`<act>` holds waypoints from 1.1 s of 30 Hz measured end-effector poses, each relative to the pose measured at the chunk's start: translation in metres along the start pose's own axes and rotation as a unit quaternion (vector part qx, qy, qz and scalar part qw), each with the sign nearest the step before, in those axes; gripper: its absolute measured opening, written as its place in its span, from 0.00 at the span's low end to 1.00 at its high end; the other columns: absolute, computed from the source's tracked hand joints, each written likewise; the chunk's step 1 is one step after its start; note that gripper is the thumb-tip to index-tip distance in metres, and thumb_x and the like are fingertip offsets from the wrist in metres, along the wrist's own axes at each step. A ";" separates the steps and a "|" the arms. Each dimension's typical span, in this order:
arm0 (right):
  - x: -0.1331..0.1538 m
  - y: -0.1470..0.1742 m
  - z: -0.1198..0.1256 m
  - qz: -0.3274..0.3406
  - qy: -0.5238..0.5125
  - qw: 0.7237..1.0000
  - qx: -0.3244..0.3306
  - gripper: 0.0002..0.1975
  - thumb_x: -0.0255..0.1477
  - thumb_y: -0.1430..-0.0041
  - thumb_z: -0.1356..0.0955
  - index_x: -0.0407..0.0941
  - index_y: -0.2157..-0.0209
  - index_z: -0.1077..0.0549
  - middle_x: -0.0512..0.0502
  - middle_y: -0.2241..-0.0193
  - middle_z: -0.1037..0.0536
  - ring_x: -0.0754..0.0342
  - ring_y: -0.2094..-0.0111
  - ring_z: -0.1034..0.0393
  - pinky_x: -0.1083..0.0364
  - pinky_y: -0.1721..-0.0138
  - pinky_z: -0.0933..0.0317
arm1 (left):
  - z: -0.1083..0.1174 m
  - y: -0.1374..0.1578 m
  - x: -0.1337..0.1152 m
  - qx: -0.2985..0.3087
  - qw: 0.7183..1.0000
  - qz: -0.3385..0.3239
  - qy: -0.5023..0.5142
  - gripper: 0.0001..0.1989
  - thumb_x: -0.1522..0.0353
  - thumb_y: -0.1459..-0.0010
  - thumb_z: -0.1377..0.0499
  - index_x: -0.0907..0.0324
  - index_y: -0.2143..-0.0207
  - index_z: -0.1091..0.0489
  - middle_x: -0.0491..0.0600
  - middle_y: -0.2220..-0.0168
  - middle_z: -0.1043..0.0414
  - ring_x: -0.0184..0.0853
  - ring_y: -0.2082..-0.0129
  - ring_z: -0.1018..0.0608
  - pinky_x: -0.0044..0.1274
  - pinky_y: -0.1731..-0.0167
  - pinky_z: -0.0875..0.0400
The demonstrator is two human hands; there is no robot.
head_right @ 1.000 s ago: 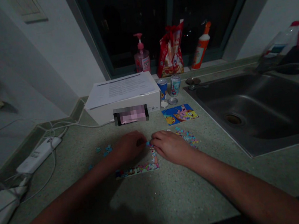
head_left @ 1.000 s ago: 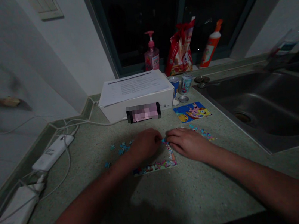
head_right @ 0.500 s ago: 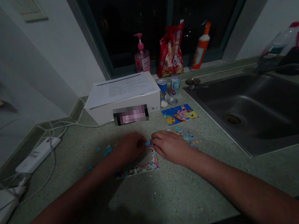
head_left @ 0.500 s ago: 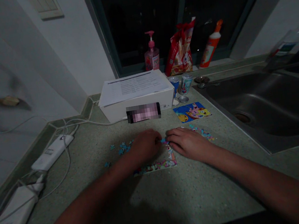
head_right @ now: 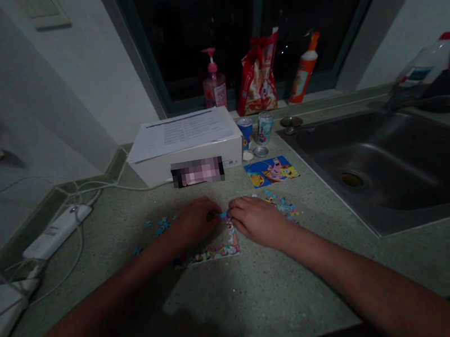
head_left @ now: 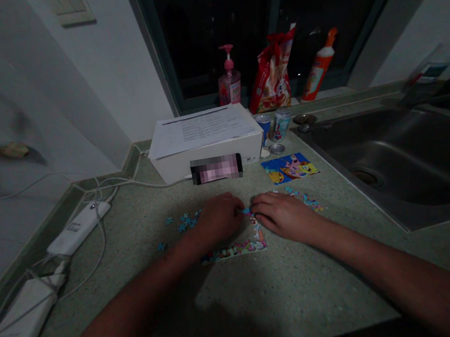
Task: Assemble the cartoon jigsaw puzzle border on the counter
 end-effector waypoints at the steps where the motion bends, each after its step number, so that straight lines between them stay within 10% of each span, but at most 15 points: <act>1: 0.000 0.000 0.000 0.000 0.000 1.000 0.001 0.10 0.25 0.26 0.31 0.45 0.51 0.17 0.38 0.50 0.16 0.43 0.50 0.20 0.43 0.46 0.27 | 0.000 0.000 0.000 0.000 1.000 0.001 0.000 0.11 0.72 0.35 0.37 0.60 0.53 0.16 0.55 0.56 0.18 0.45 0.54 0.18 0.34 0.50 0.25; 33: 0.002 0.000 0.000 0.010 0.012 1.000 0.022 0.12 0.24 0.25 0.32 0.45 0.47 0.18 0.39 0.51 0.18 0.42 0.51 0.22 0.44 0.48 0.27 | -0.011 -0.006 0.010 -0.012 0.999 0.014 0.043 0.11 0.68 0.35 0.33 0.59 0.52 0.16 0.53 0.55 0.18 0.41 0.58 0.17 0.29 0.56 0.27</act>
Point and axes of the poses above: each hand's wrist, its own y-axis away from the middle knuckle, its own z-axis out of the back of the hand, x = y × z, the point moved 2 cm from there along -y, towards the middle knuckle
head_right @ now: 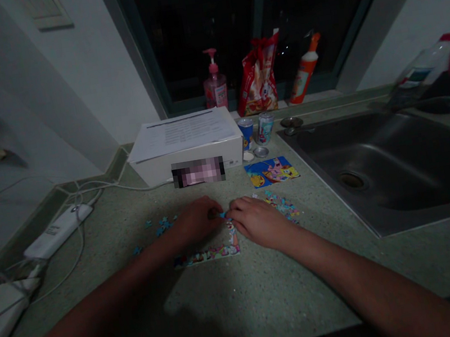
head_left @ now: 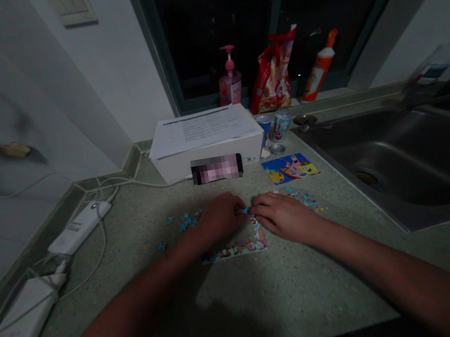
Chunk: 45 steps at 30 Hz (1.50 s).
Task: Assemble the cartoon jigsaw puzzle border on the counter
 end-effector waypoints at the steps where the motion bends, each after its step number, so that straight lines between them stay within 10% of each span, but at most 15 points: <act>1: 0.000 0.000 0.000 0.001 -0.001 1.000 -0.002 0.11 0.24 0.25 0.31 0.45 0.48 0.17 0.39 0.52 0.18 0.42 0.51 0.22 0.44 0.48 0.27 | 0.000 0.000 0.000 -0.001 1.000 0.001 0.003 0.11 0.68 0.35 0.33 0.59 0.52 0.16 0.53 0.55 0.18 0.41 0.58 0.17 0.30 0.56 0.26; 19: -0.003 0.001 0.001 -0.020 -0.017 0.999 -0.041 0.13 0.25 0.26 0.32 0.46 0.45 0.20 0.39 0.50 0.15 0.43 0.49 0.20 0.44 0.46 0.27 | 0.025 -0.003 0.011 -0.047 0.999 0.013 0.009 0.09 0.71 0.35 0.36 0.58 0.55 0.16 0.52 0.58 0.16 0.41 0.59 0.17 0.30 0.56 0.25; 25: -0.014 0.003 0.010 -0.060 -0.016 0.996 -0.058 0.14 0.24 0.26 0.33 0.45 0.45 0.20 0.39 0.48 0.15 0.41 0.46 0.19 0.42 0.43 0.26 | 0.074 0.023 0.052 -0.156 0.987 -0.022 0.036 0.07 0.65 0.35 0.37 0.55 0.63 0.19 0.47 0.63 0.17 0.37 0.65 0.19 0.28 0.59 0.24; 31: -0.020 0.004 0.006 -0.068 -0.002 0.996 -0.053 0.13 0.25 0.26 0.33 0.44 0.47 0.19 0.38 0.48 0.14 0.40 0.47 0.18 0.39 0.42 0.25 | 0.099 0.073 0.116 -0.231 0.966 0.095 0.069 0.16 0.53 0.40 0.37 0.55 0.63 0.18 0.52 0.62 0.14 0.43 0.63 0.17 0.31 0.58 0.23; 38: -0.022 0.004 0.001 -0.077 -0.014 0.995 -0.066 0.16 0.26 0.26 0.35 0.44 0.45 0.19 0.37 0.48 0.14 0.39 0.48 0.17 0.38 0.44 0.23 | 0.093 0.109 0.152 -0.265 0.945 0.167 0.089 0.20 0.49 0.42 0.37 0.56 0.62 0.19 0.53 0.63 0.14 0.44 0.63 0.17 0.33 0.58 0.22; 45: -0.024 0.004 -0.002 -0.070 -0.009 0.996 -0.059 0.15 0.27 0.26 0.36 0.44 0.46 0.19 0.36 0.49 0.14 0.39 0.48 0.17 0.38 0.44 0.23 | 0.064 0.100 0.134 -0.206 0.972 0.110 0.039 0.11 0.59 0.39 0.39 0.54 0.62 0.20 0.51 0.62 0.16 0.42 0.62 0.16 0.33 0.55 0.21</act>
Point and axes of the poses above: each hand's wrist, its own y-axis away from the middle knuckle, its own z-axis out of the back of the hand, x = y × z, the point moved 2 cm from there along -y, towards the middle knuckle
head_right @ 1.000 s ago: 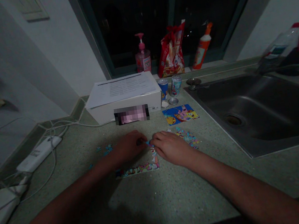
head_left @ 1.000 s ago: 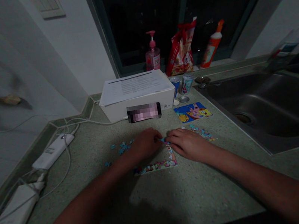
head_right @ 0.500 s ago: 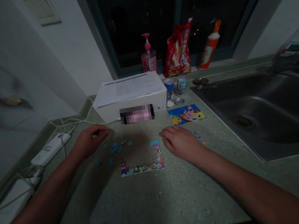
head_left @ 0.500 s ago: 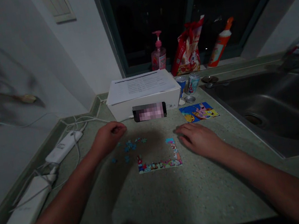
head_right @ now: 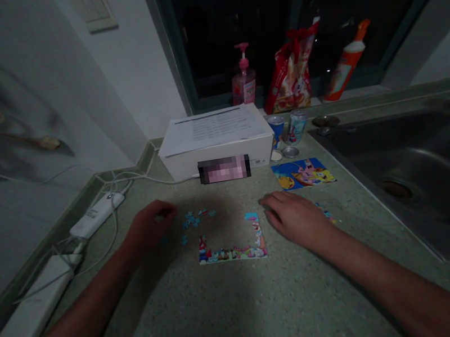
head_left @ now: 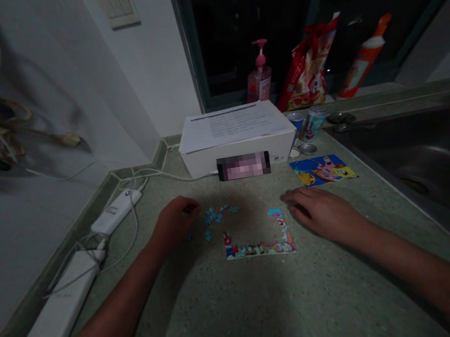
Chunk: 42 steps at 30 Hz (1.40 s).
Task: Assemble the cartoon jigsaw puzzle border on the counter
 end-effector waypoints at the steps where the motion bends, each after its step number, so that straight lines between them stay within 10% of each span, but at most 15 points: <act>1: 0.000 0.000 -0.001 0.001 0.003 1.000 0.000 0.15 0.28 0.26 0.36 0.44 0.47 0.19 0.36 0.49 0.14 0.39 0.48 0.17 0.38 0.44 0.24 | -0.003 0.002 -0.003 0.009 1.000 -0.005 -0.005 0.11 0.60 0.38 0.40 0.54 0.62 0.20 0.51 0.61 0.16 0.42 0.62 0.16 0.34 0.54 0.21; 18: 0.000 0.000 -0.002 0.008 -0.005 1.000 -0.001 0.15 0.26 0.27 0.35 0.45 0.48 0.17 0.36 0.49 0.15 0.39 0.48 0.18 0.38 0.44 0.24 | -0.038 0.019 -0.028 0.118 0.970 -0.208 -0.049 0.18 0.68 0.29 0.39 0.54 0.39 0.23 0.56 0.33 0.23 0.48 0.32 0.24 0.47 0.30 0.33; 42: 0.000 0.001 0.000 0.019 -0.001 1.000 0.005 0.15 0.27 0.26 0.36 0.46 0.50 0.17 0.37 0.50 0.15 0.40 0.49 0.19 0.38 0.45 0.24 | -0.026 0.017 -0.019 0.110 0.969 -0.214 -0.050 0.15 0.70 0.26 0.44 0.52 0.45 0.20 0.52 0.40 0.18 0.45 0.39 0.20 0.46 0.34 0.30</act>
Point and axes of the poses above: each hand's wrist, its own y-axis away from the middle knuckle, its own z-axis out of the back of the hand, x = y × z, the point moved 2 cm from there along -y, towards the middle knuckle
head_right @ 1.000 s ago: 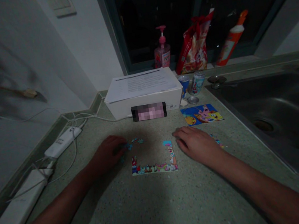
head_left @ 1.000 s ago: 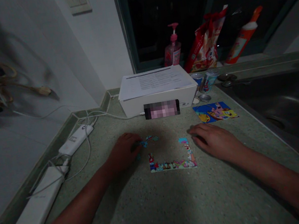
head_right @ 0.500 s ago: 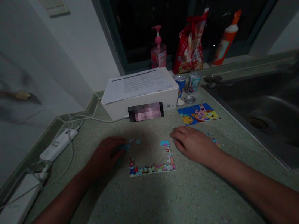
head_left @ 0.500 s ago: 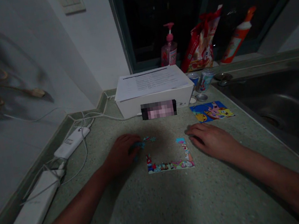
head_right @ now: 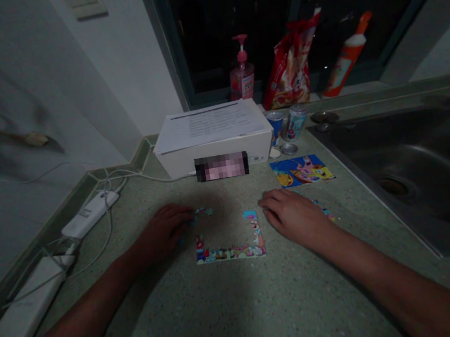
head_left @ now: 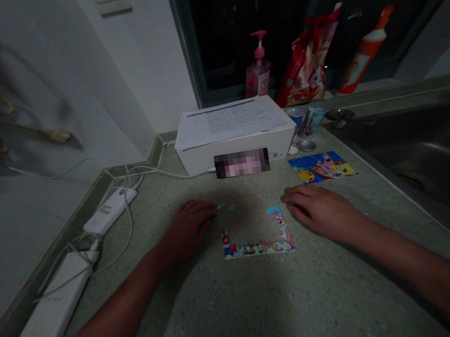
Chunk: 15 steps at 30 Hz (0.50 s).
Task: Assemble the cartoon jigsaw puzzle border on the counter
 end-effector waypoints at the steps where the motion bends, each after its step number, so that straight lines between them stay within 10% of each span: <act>1: 0.000 0.000 0.000 0.001 0.002 1.000 0.001 0.15 0.27 0.25 0.36 0.46 0.50 0.17 0.37 0.50 0.15 0.40 0.49 0.18 0.38 0.45 0.24 | 0.000 0.000 0.000 -0.001 1.000 0.003 -0.003 0.15 0.70 0.26 0.44 0.52 0.45 0.20 0.53 0.40 0.18 0.45 0.39 0.20 0.46 0.34 0.30; 15: -0.001 0.000 -0.002 0.006 0.013 1.000 -0.008 0.14 0.28 0.25 0.36 0.47 0.50 0.17 0.38 0.50 0.15 0.41 0.50 0.18 0.39 0.46 0.23 | 0.004 -0.002 -0.002 -0.009 0.999 0.051 -0.010 0.11 0.67 0.29 0.40 0.53 0.49 0.20 0.54 0.46 0.16 0.48 0.44 0.18 0.46 0.37 0.27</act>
Point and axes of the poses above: each hand's wrist, its own y-axis away from the middle knuckle, its own z-axis out of the back of the hand, x = y × z, the point moved 2 cm from there along -y, towards the middle knuckle
